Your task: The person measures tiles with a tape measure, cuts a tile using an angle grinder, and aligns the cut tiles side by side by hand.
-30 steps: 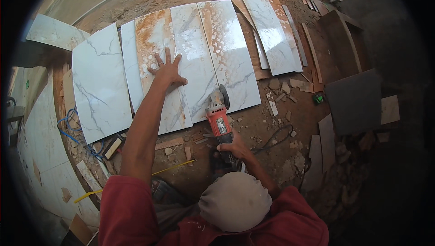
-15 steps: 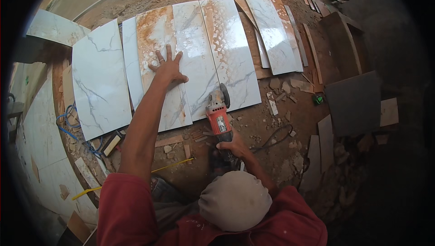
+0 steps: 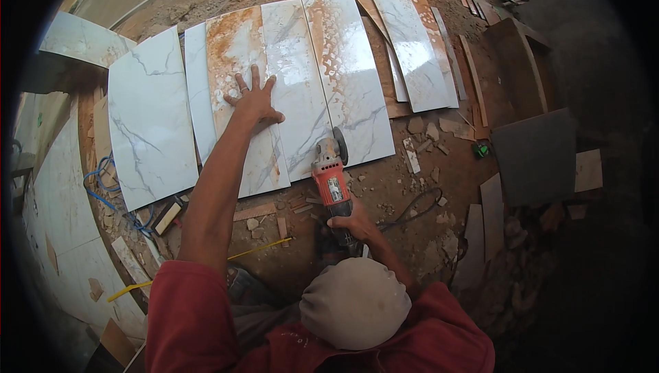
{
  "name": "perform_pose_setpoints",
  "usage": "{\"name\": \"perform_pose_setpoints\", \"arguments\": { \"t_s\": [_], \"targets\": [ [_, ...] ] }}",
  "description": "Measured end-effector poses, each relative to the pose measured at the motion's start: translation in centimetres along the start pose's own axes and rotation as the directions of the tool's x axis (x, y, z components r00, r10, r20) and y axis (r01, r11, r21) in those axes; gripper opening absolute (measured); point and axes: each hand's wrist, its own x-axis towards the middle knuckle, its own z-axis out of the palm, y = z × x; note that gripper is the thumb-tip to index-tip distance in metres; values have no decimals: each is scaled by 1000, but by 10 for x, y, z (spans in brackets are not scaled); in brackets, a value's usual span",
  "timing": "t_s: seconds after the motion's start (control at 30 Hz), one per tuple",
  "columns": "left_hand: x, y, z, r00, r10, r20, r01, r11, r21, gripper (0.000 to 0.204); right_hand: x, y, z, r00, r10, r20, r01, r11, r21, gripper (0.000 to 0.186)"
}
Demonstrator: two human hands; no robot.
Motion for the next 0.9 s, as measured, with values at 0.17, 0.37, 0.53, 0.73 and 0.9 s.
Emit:
{"name": "perform_pose_setpoints", "arguments": {
  "t_s": [0.17, 0.37, 0.53, 0.73, 0.9],
  "targets": [
    [2, 0, -1, 1000, 2, -5, -2, 1000, -2, 123, -1, 9, -3, 1000, 8, -6, -8, 1000, -16, 78],
    [2, 2, -1, 1000, 1, 3, -1, 1000, 1, 123, -1, 16, -5, 1000, 27, 3, -27, 999, -23, 82],
    [2, 1, 0, 1000, 10, -8, -10, 1000, 0, 123, -4, 25, -7, 1000, 19, -25, -21, 997, -76, 85],
    [2, 2, -1, 1000, 7, 3, -7, 1000, 6, 123, -4, 18, -6, 999, 41, 10, -41, 999, -19, 86],
    [3, 3, 1, 1000, 10, 4, -10, 1000, -1, 123, -7, 11, -6, 999, 51, 1, -51, 994, -99, 85]
  ]
}}
